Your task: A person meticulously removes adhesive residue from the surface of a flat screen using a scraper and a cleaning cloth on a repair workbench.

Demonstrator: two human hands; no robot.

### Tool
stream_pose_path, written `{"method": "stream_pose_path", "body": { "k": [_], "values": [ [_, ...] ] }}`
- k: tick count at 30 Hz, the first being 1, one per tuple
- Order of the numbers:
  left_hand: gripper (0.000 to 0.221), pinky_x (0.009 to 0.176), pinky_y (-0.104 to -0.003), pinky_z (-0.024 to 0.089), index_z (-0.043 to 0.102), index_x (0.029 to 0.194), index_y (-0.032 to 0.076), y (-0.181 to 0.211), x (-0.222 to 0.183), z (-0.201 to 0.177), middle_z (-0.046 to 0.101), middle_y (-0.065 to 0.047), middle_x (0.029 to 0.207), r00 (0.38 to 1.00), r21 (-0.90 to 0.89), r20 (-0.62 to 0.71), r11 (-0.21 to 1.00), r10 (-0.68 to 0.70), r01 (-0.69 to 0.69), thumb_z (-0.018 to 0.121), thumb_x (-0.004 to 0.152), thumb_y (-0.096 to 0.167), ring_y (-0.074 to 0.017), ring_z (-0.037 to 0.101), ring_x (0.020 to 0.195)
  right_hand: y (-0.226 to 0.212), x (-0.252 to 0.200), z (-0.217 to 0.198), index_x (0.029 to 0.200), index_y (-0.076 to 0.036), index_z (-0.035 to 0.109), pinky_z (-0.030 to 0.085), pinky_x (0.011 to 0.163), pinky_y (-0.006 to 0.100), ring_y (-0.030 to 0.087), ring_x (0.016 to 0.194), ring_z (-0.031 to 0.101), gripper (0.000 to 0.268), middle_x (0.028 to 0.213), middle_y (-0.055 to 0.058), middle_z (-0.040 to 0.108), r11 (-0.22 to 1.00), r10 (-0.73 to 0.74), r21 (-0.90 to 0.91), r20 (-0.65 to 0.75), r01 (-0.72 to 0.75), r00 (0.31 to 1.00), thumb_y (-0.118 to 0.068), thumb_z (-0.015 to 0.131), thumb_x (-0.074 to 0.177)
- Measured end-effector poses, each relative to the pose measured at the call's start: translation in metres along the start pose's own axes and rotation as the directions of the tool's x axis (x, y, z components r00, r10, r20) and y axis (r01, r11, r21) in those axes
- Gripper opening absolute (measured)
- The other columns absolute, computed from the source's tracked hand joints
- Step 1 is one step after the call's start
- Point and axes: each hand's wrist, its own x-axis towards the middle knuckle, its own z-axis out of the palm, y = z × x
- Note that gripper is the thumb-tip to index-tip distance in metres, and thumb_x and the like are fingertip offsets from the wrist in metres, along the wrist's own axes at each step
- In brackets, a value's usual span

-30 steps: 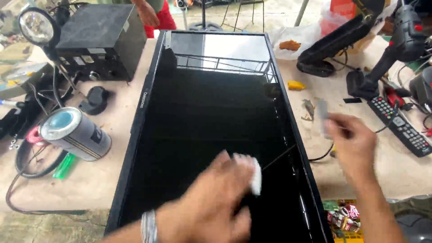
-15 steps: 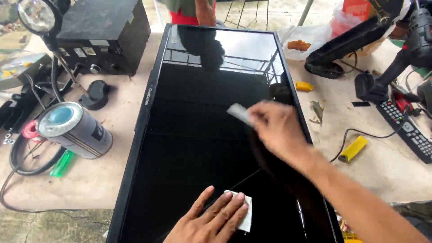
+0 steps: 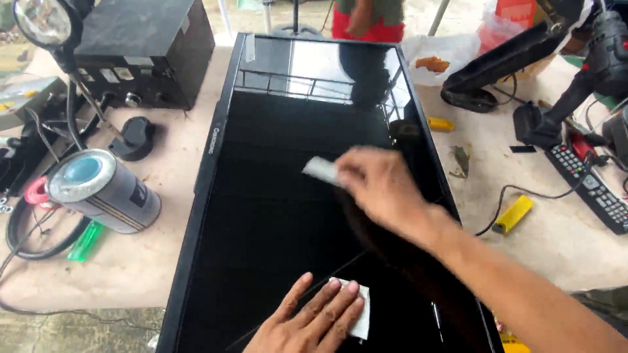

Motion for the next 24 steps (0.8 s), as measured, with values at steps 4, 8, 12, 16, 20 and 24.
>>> {"method": "stream_pose_path", "body": {
  "k": [4, 8, 12, 16, 20, 24],
  "values": [
    [0.043, 0.118, -0.052, 0.032, 0.052, 0.152, 0.008, -0.001, 0.002, -0.004, 0.057, -0.011, 0.153, 0.998, -0.090, 0.049, 0.995, -0.038, 0.043, 0.042, 0.114, 0.028, -0.0277, 0.056, 0.139, -0.016, -0.010, -0.016, 0.102, -0.006, 0.074, 0.054, 0.068, 0.037, 0.023, 0.077, 0.072, 0.011, 0.096, 0.008, 0.076, 0.996, 0.073, -0.040, -0.058, -0.076, 0.996, -0.008, 0.071, 0.091],
    [0.057, 0.118, -0.052, 0.029, 0.052, 0.146, -0.001, -0.040, 0.024, -0.027, 0.055, -0.022, 0.149, 0.979, -0.188, 0.155, 0.968, -0.136, 0.165, 0.048, 0.094, 0.024, -0.0346, 0.053, 0.137, -0.024, -0.040, -0.058, 0.102, -0.014, 0.081, 0.056, 0.078, 0.023, 0.009, 0.085, 0.074, 0.013, 0.097, -0.002, 0.082, 0.965, 0.204, 0.153, 0.065, -0.212, 0.977, -0.017, 0.076, 0.090],
    [0.072, 0.122, -0.048, 0.009, 0.029, 0.158, 0.000, -0.121, 0.060, -0.029, 0.033, -0.021, 0.162, 0.835, -0.088, 0.427, 0.903, -0.348, 0.421, 0.033, 0.101, 0.044, -0.0302, 0.029, 0.150, 0.092, -0.105, -0.093, 0.124, -0.002, 0.071, 0.053, 0.089, 0.029, 0.017, 0.099, 0.066, 0.015, 0.114, 0.010, 0.071, 0.926, 0.369, 0.122, -0.493, -0.358, 0.788, 0.001, 0.070, 0.109],
    [0.076, 0.124, -0.047, 0.012, 0.039, 0.149, -0.009, -0.106, 0.097, -0.003, 0.037, -0.031, 0.156, 0.850, -0.184, 0.382, 0.872, -0.363, 0.454, 0.042, 0.093, 0.041, -0.0387, 0.034, 0.148, 0.217, -0.209, -0.091, 0.137, 0.005, 0.069, 0.053, 0.094, 0.029, 0.019, 0.113, 0.066, 0.019, 0.127, 0.017, 0.071, 0.897, 0.400, 0.166, -0.699, -0.410, 0.592, 0.002, 0.071, 0.118],
    [0.055, 0.110, -0.053, 0.038, 0.059, 0.118, -0.008, -0.007, 0.098, 0.019, 0.061, -0.027, 0.123, 0.997, -0.473, 0.081, 0.880, 0.003, 0.036, 0.053, 0.083, 0.034, -0.0421, 0.056, 0.118, 0.274, -0.264, -0.077, 0.138, 0.002, 0.066, 0.051, 0.096, 0.029, 0.020, 0.113, 0.065, 0.013, 0.126, 0.015, 0.069, 0.873, 0.403, 0.181, -0.789, -0.452, 0.463, 0.000, 0.068, 0.125],
    [0.058, 0.113, -0.051, 0.034, 0.059, 0.124, -0.008, -0.073, 0.111, -0.009, 0.064, -0.027, 0.126, 0.946, -0.209, 0.218, 0.936, -0.239, 0.285, 0.052, 0.078, 0.026, -0.0396, 0.059, 0.114, 0.261, -0.260, -0.074, 0.140, 0.009, 0.068, 0.051, 0.093, 0.034, 0.025, 0.110, 0.065, 0.013, 0.125, 0.021, 0.069, 0.879, 0.340, 0.071, -0.787, -0.471, 0.516, 0.007, 0.070, 0.127]
  ]
}}
